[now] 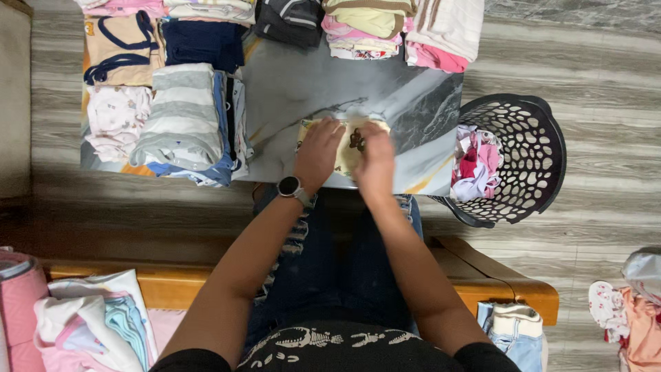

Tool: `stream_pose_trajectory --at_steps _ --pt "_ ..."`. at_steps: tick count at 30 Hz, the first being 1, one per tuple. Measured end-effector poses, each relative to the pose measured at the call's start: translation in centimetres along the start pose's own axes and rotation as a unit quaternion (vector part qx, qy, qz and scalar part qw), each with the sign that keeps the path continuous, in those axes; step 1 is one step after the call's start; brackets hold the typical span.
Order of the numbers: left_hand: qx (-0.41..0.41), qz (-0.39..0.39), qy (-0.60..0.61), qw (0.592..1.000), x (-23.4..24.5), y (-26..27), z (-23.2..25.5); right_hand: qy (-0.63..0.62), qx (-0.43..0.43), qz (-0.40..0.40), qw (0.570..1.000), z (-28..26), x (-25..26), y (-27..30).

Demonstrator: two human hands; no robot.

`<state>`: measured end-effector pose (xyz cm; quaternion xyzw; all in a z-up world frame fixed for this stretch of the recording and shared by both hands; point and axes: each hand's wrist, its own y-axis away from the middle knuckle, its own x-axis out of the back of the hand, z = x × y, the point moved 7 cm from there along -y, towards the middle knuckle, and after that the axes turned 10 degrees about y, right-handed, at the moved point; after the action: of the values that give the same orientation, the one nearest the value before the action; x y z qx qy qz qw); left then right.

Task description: The person folds various pieces of clothing, including shirts and pants, by hand on a bed and stacks them into organized piles.

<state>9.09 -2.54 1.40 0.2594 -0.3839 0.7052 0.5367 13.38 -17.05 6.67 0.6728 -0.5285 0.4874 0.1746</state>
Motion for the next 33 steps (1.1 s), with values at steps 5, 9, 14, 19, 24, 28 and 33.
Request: stream_pose_trajectory --at_steps 5,9,14,19,24,28,33 --pt "-0.041 -0.016 -0.021 0.999 1.9 1.1 0.8 0.164 0.057 -0.066 0.983 0.7 -4.6 0.6" --pt "0.003 -0.052 -0.008 0.999 1.8 0.0 0.5 0.213 0.045 -0.126 0.968 1.4 -5.1 1.0" --pt "-0.051 0.022 0.125 0.991 10.0 -2.2 4.6 0.227 0.021 -0.216 0.949 -2.3 -2.5 -3.9" --pt "0.035 0.125 0.293 0.947 25.9 -3.1 -0.2 -0.098 0.114 -0.086 0.985 -16.4 1.1 -13.0" --pt "0.302 0.359 0.194 0.862 36.4 0.5 -22.1 -0.19 0.141 -0.174 0.956 -31.2 -7.2 -19.1" --pt "0.375 0.334 0.09 0.86 35.1 1.7 -37.7 -0.145 0.085 -0.28 0.945 -36.6 -17.8 -20.9" --pt "0.482 0.175 0.092 0.853 30.4 1.2 -46.7 -0.09 0.039 -0.28 0.955 -37.9 -24.6 -21.5"
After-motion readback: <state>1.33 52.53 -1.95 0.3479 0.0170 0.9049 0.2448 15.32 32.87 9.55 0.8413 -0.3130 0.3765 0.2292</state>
